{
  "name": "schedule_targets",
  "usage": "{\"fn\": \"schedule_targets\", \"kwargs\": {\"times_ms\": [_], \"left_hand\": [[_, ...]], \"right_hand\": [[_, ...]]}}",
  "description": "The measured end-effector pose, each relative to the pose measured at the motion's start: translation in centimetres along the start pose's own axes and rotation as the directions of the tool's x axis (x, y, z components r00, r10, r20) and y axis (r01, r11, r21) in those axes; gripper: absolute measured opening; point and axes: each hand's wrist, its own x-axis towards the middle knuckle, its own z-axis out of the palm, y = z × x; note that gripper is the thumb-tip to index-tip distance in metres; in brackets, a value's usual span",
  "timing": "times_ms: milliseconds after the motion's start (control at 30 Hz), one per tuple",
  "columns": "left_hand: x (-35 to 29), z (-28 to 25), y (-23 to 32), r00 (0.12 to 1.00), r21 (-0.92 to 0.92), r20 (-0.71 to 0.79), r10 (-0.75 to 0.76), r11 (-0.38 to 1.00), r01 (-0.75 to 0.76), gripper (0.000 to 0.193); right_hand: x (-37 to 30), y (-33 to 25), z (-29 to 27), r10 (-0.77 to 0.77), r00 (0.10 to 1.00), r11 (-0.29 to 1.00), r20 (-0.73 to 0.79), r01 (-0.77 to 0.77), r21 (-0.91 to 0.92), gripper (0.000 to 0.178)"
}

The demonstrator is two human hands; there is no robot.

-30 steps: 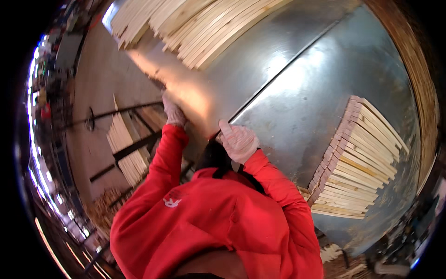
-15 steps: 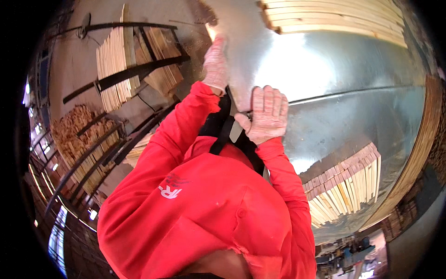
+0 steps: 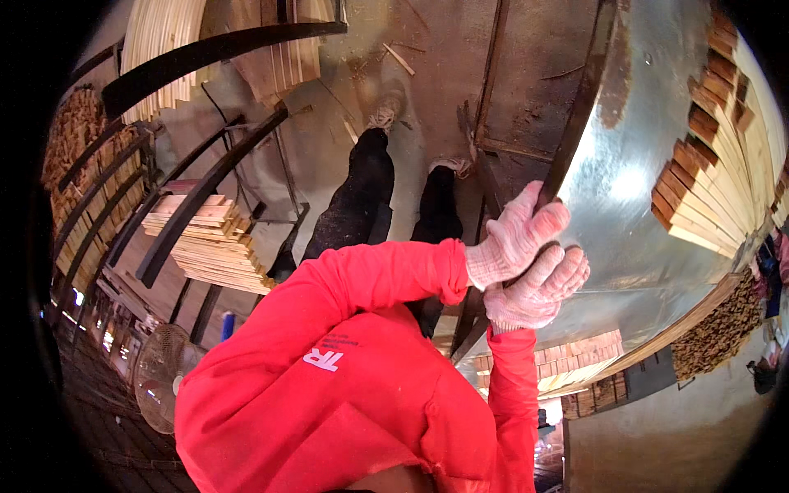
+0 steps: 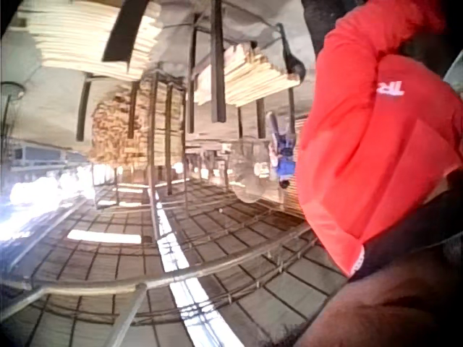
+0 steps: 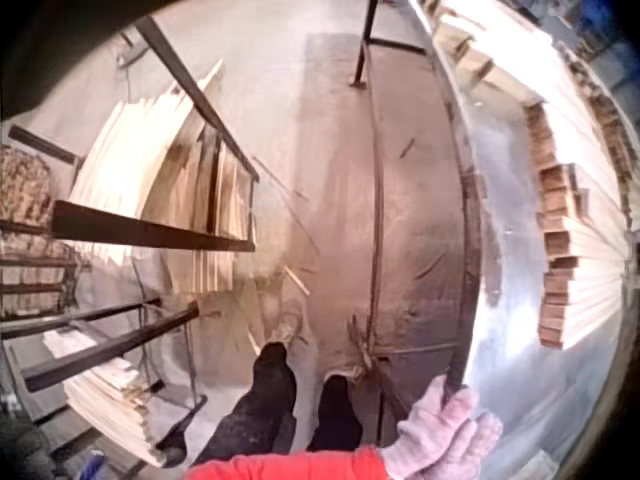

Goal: The person picks up stacks of thin wooden planks from a metal table and places them onto a nearby metal rack. They repeatedly lift, carry, and arrange the planks into neat piles on the rack.

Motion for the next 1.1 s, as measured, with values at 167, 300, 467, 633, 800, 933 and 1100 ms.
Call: {"fn": "schedule_targets", "kwargs": {"times_ms": [167,300,467,633,800,933,1100], "left_hand": [[-0.6,0.2,1.1,0.999,-0.017,-0.047,-0.009,1.000,0.008,0.045],[-0.7,0.8,1.2,0.995,-0.045,-0.098,0.019,0.999,-0.024,0.039],[-0.7,1.3,0.9,0.993,-0.207,-0.108,-0.041,0.978,0.018,0.038],[-0.8,0.8,0.1,0.997,-0.232,-0.051,-0.058,0.972,0.044,0.037],[-0.4,0.1,-0.2,0.996,-0.175,0.031,-0.078,0.981,0.083,0.036],[-0.1,0.1,0.3,0.999,-0.125,0.010,-0.039,0.991,0.040,0.037],[0.7,-0.2,-1.0,0.998,0.193,-0.056,0.042,0.981,-0.031,0.040]], "right_hand": [[-0.1,0.8,0.6,-0.046,0.998,0.998,0.050,0.044,0.037,0.090],[0.3,1.5,0.1,-0.091,0.989,0.996,0.113,0.090,0.014,0.089],[1.1,0.9,-0.7,-0.060,0.974,0.997,0.216,0.046,0.066,0.085],[0.1,1.7,0.4,-0.009,0.958,1.000,0.287,0.011,-0.006,0.091],[-0.6,1.2,0.9,-0.027,0.987,0.999,0.160,0.032,-0.027,0.101],[-0.4,1.0,1.0,0.035,0.975,0.997,0.221,-0.020,-0.069,0.107],[-0.5,1.0,1.3,0.107,0.991,0.994,0.078,-0.107,-0.004,0.100]]}}
